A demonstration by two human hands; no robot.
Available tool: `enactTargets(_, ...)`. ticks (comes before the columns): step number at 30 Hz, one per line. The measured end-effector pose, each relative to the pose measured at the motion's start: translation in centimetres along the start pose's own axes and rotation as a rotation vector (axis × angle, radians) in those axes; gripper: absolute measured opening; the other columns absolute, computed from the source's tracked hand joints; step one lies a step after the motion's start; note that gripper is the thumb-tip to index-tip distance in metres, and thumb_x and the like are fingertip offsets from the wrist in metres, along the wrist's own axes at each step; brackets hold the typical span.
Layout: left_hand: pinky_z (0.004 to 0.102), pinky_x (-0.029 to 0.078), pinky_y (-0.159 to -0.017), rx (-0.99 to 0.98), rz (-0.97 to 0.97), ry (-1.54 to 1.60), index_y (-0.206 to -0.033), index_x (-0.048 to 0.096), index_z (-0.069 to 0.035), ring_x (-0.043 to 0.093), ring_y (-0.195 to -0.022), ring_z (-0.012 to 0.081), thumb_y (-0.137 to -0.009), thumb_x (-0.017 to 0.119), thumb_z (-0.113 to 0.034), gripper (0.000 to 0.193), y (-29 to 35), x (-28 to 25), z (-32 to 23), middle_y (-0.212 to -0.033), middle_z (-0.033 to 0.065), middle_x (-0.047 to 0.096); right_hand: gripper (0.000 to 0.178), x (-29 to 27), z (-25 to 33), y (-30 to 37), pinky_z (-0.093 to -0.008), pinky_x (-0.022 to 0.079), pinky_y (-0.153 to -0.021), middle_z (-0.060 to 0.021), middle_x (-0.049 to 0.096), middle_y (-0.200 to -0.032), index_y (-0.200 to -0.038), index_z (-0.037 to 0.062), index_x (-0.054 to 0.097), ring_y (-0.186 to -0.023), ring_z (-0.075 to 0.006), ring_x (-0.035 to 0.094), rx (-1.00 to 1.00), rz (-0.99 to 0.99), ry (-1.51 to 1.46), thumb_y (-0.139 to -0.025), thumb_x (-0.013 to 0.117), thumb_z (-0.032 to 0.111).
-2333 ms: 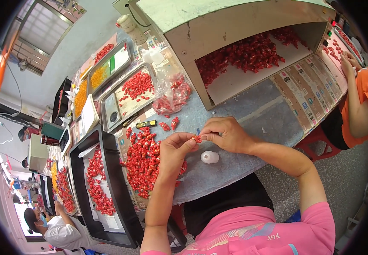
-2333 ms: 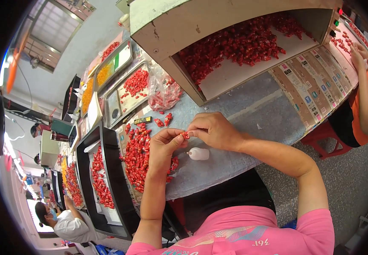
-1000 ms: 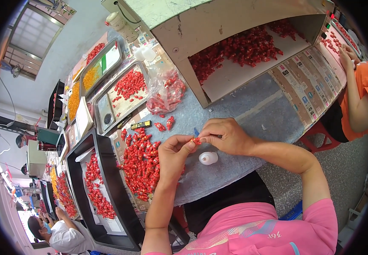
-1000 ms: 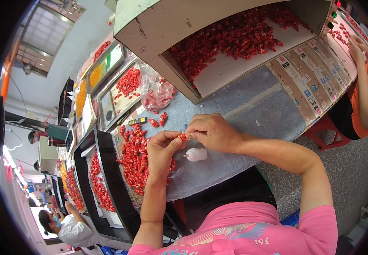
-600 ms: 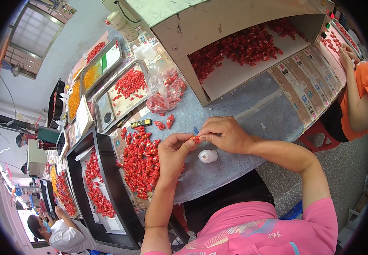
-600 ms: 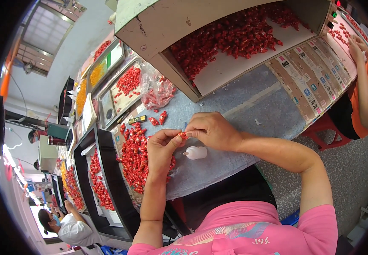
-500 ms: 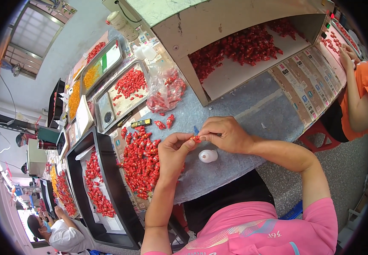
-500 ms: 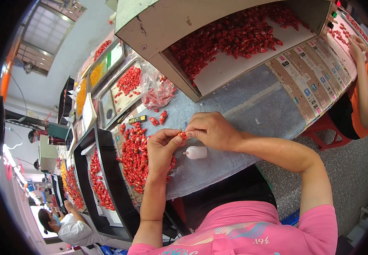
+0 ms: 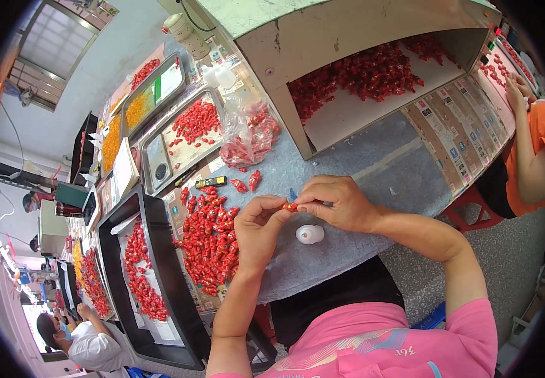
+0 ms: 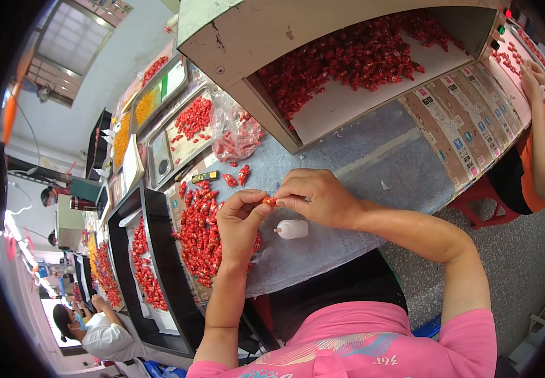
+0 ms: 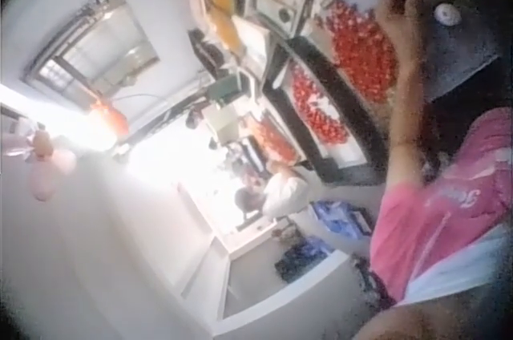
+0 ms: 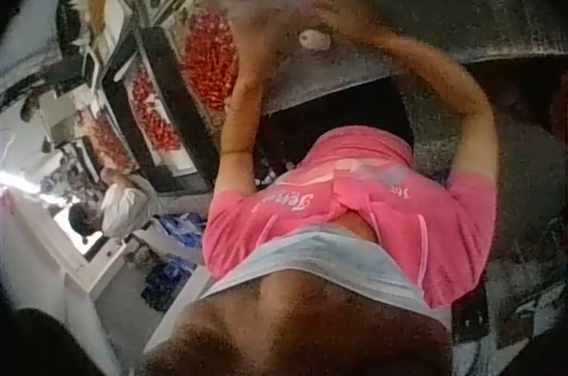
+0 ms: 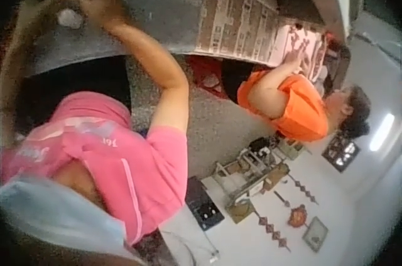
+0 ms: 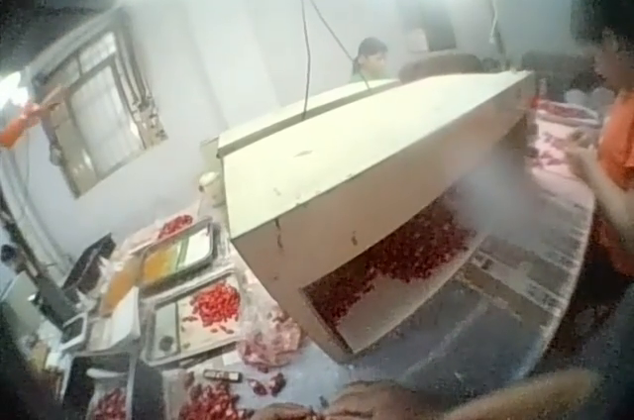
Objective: The person assembles small figurines by hand, applying adhesive from a squeeze bottle and joining components together. The person transfers figurines from the table into a tray and glues additional figurine parts together.
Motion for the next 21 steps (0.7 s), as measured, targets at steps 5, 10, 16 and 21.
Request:
enactTargets(5,0.0263,0.051,-0.082,0.093,-0.012,0.007,-0.092,0.061,0.003,0.062,-0.09,0.0148,-0.077,0.064,0.013,0.019,0.04,-0.14,-0.32,-0.097,0.0097,0.062,0.012,-0.02,0.18,0.02,-0.0308,0.049,-0.061,-0.0079,0.064,-0.082,-0.087,0.0039,0.067,-0.072,-0.0213,0.062,-0.028,-0.004,0.026,-0.077,0.071,0.008)
enactTargets(10,0.0267,0.052,-0.081,0.076,-0.009,0.011,-0.091,0.06,0.003,0.063,-0.088,0.0151,-0.077,0.065,0.013,0.018,0.0,-0.12,-0.27,-0.095,0.0099,0.063,0.011,-0.19,0.27,-0.05,-0.0308,0.049,-0.061,-0.0078,0.064,-0.081,-0.086,0.0036,0.067,-0.072,-0.0213,0.063,-0.009,0.001,0.015,-0.077,0.071,0.008)
enactTargets(16,0.0268,0.053,-0.079,0.015,-0.004,0.038,-0.09,0.061,0.002,0.064,-0.086,0.0155,-0.078,0.066,0.01,0.015,-0.01,-0.15,-0.14,-0.092,0.0095,0.065,0.011,-0.11,0.05,0.03,-0.0309,0.049,-0.061,-0.0083,0.064,-0.08,-0.086,0.0035,0.068,-0.072,-0.0213,0.063,0.027,0.018,0.0,-0.077,0.071,0.009)
enactTargets(21,0.0268,0.054,-0.077,-0.018,-0.005,0.046,-0.09,0.061,0.002,0.064,-0.085,0.0153,-0.078,0.066,0.009,0.015,-0.08,-0.22,0.07,-0.092,0.0095,0.065,0.011,-0.03,-0.02,-0.02,-0.031,0.049,-0.061,-0.0085,0.064,-0.08,-0.086,0.0035,0.068,-0.072,-0.0215,0.063,0.033,0.029,0.0,-0.078,0.071,0.01)
Point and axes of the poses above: each hand's wrist, its own y-axis away from the middle knuckle, its own x-axis out of the palm, z = x × y, the point moved 6 cm from there along -y, towards the middle knuckle
